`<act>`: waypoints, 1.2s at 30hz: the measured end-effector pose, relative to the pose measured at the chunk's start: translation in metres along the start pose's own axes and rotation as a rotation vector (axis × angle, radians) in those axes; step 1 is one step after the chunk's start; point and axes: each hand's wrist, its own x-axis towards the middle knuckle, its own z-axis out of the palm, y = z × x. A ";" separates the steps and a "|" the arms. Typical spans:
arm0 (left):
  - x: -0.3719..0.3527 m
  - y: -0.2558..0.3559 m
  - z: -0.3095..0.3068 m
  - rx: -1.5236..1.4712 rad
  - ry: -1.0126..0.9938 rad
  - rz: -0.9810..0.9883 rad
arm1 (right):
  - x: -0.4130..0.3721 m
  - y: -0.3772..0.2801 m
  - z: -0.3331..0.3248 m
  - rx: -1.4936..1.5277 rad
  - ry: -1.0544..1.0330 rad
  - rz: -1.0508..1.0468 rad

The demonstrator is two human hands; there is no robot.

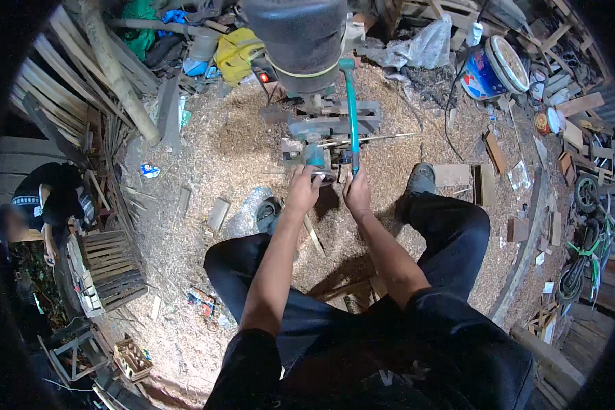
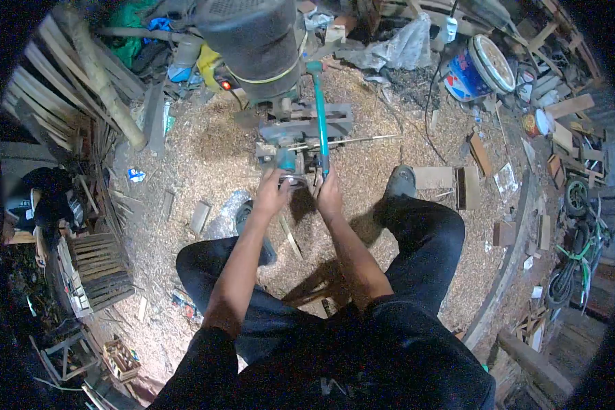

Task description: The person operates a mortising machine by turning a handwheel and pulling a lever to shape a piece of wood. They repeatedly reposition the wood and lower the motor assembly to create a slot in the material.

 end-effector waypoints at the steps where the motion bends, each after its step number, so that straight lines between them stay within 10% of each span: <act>1: -0.002 0.002 -0.002 0.013 0.029 0.009 | 0.000 -0.005 -0.005 0.027 -0.009 -0.011; 5: -0.021 0.005 -0.002 0.036 0.128 0.007 | -0.002 -0.052 -0.050 0.110 -0.167 0.155; 12: -0.044 -0.030 -0.003 0.136 0.105 -0.142 | 0.037 -0.173 -0.167 -0.002 0.162 -0.439; 16: -0.053 -0.066 0.012 0.283 -0.083 -0.345 | 0.103 -0.284 -0.250 0.200 -0.105 -0.125; 17: -0.048 -0.126 0.048 0.396 -0.071 -0.252 | 0.130 -0.288 -0.242 0.364 0.015 -0.288; 20: -0.072 -0.050 0.002 0.232 0.004 -0.260 | 0.204 -0.309 -0.240 0.545 0.191 -0.629; 36: -0.070 -0.035 -0.015 0.021 0.145 -0.419 | 0.101 -0.063 -0.087 0.002 -0.575 -0.119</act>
